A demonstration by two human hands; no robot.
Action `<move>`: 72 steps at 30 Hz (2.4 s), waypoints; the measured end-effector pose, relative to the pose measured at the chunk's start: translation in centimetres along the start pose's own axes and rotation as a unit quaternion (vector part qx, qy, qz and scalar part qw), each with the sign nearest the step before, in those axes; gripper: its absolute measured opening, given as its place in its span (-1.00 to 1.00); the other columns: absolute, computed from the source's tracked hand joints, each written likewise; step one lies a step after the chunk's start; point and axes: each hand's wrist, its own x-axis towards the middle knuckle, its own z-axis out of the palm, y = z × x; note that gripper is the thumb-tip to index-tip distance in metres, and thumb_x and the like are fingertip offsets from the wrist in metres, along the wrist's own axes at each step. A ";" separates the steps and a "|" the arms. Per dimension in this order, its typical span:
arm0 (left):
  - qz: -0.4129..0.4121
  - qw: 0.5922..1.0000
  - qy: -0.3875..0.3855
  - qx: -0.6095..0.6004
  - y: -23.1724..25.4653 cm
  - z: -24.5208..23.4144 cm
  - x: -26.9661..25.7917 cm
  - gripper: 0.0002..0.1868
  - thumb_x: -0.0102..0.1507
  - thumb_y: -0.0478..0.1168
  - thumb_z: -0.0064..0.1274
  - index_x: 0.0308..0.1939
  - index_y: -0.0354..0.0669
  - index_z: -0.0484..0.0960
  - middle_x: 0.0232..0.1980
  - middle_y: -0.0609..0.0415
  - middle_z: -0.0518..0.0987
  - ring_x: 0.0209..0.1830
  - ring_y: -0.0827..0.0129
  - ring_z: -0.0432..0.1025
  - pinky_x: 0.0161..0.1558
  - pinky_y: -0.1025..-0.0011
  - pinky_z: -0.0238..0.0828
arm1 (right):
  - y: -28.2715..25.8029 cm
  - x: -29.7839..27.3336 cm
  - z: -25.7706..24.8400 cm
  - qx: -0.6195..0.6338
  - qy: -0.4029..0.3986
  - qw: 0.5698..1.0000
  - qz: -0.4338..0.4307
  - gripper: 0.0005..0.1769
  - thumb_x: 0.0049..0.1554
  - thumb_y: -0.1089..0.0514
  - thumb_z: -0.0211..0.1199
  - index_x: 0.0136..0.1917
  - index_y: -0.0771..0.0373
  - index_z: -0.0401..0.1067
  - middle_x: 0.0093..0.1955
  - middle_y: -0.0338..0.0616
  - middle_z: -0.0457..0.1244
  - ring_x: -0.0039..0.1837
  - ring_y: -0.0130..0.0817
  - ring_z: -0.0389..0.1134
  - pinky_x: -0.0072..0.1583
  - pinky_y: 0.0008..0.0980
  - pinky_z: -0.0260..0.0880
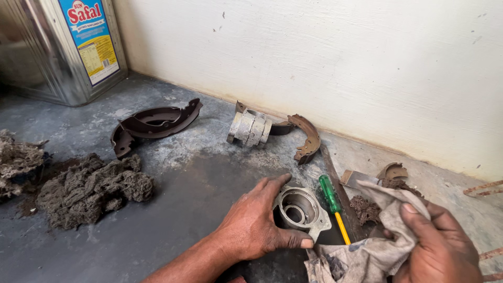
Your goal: The person cleans a metal wheel cylinder by scraping away debris with a screwdriver and wiping the interior and exterior with a cloth.
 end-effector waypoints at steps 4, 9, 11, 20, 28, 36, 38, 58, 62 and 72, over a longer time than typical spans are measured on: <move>0.017 0.999 0.028 -0.029 0.1 -0.2 -0.2 0.35 -0.21 0.40 0.35 0.54 -0.12 0.20 0.39 -0.18 0.37 0.42 -0.09 0.31 0.32 -0.01 0.30 | -0.9 -1.5 2.1 -0.121 0.001 0.993 0.010 -0.94 0.20 0.28 0.24 -0.07 0.34 0.48 -0.18 0.09 0.41 -0.12 -0.18 0.49 -0.14 -0.19 0.53; 0.008 0.999 0.043 0.015 0.2 -0.4 -0.3 0.18 -0.12 0.27 0.47 0.48 -0.05 0.32 0.47 -0.29 0.22 0.51 -0.21 0.11 0.35 -0.07 0.18 | 1.0 -2.2 3.6 -0.209 -0.046 0.975 -0.051 -0.85 0.11 0.24 0.37 -0.12 0.40 0.52 -0.22 0.13 0.43 -0.16 -0.23 0.51 -0.11 -0.21 0.56; 0.011 0.999 0.042 -0.001 0.2 -0.5 -0.4 0.19 -0.15 0.29 0.43 0.47 -0.05 0.34 0.46 -0.31 0.26 0.49 -0.21 0.18 0.36 -0.04 0.23 | 1.2 -2.0 3.7 -0.269 -0.061 0.960 -0.041 -0.82 0.10 0.23 0.39 -0.06 0.39 0.55 -0.19 0.13 0.46 -0.15 -0.22 0.50 -0.09 -0.21 0.52; -0.026 0.999 0.019 0.012 0.0 -0.3 0.1 0.20 -0.13 0.29 0.47 0.50 0.00 0.32 0.55 -0.50 0.01 0.59 -0.33 -0.08 0.42 -0.10 0.07 | 2.2 -1.2 4.1 -0.248 -0.086 0.964 -0.030 -0.73 0.10 0.21 0.36 0.07 0.34 0.60 -0.14 0.08 0.49 -0.13 -0.28 0.52 -0.08 -0.27 0.53; 0.036 0.998 0.050 -0.012 -0.3 -0.2 -0.3 0.14 -0.13 0.30 0.41 0.41 -0.17 0.39 0.32 -0.18 0.46 0.41 -0.04 0.29 0.33 0.05 0.22 | 2.6 -1.5 3.8 -0.344 -0.065 0.927 -0.134 -0.74 0.17 0.06 0.40 0.01 0.30 0.64 -0.18 0.00 0.41 -0.15 -0.35 0.40 -0.07 -0.33 0.37; 0.069 0.995 0.069 -0.001 -0.8 -0.1 -0.3 0.10 -0.12 0.30 0.40 0.36 -0.23 0.44 0.27 -0.14 0.54 0.35 -0.03 0.33 0.33 0.05 0.18 | 3.1 -1.7 5.0 -0.421 -0.237 0.838 -0.254 -0.82 -0.01 0.07 0.40 -0.12 0.12 0.67 0.15 -0.13 0.32 0.06 -0.34 0.39 0.01 -0.25 0.52; 0.080 0.994 0.073 0.001 -1.0 -0.2 -0.2 0.10 -0.09 0.31 0.41 0.36 -0.25 0.44 0.28 -0.16 0.53 0.36 -0.04 0.31 0.32 0.03 0.17 | 2.7 -1.5 6.3 -0.454 -0.277 0.790 -0.304 -0.78 0.01 0.00 0.42 -0.07 0.05 0.68 0.11 -0.16 0.33 0.11 -0.32 0.34 0.13 -0.16 0.43; 0.081 0.994 0.064 0.044 -0.8 0.1 -0.7 0.05 -0.05 0.32 0.34 0.39 -0.11 0.41 0.23 -0.08 0.54 0.33 -0.01 0.33 0.26 -0.12 0.10 | -1.9 -4.9 8.2 -0.766 -0.237 0.571 -0.172 -0.50 0.18 -0.37 0.07 0.32 -0.34 0.51 0.23 -0.27 0.27 0.40 -0.31 0.20 0.44 0.05 0.05; 0.076 0.994 0.060 0.049 -0.9 0.1 -0.5 0.01 -0.01 0.25 0.35 0.41 -0.12 0.40 0.25 -0.07 0.54 0.36 -0.01 0.30 0.26 -0.17 0.07 | -0.2 -4.4 8.3 -0.704 -0.228 0.653 -0.159 -0.45 0.12 -0.31 0.10 0.35 -0.32 0.50 0.32 -0.22 0.20 0.44 -0.24 0.12 0.44 0.11 -0.01; 0.056 0.997 0.024 0.037 -0.5 -0.2 -0.6 0.04 -0.03 0.27 0.34 0.42 -0.10 0.36 0.20 -0.04 0.54 0.31 0.05 0.33 0.24 -0.18 0.09 | 0.1 -3.1 8.1 -0.648 -0.295 0.670 -0.213 -0.46 0.08 -0.18 0.16 0.34 -0.31 0.52 0.40 -0.26 0.16 0.46 -0.23 0.07 0.46 0.11 -0.08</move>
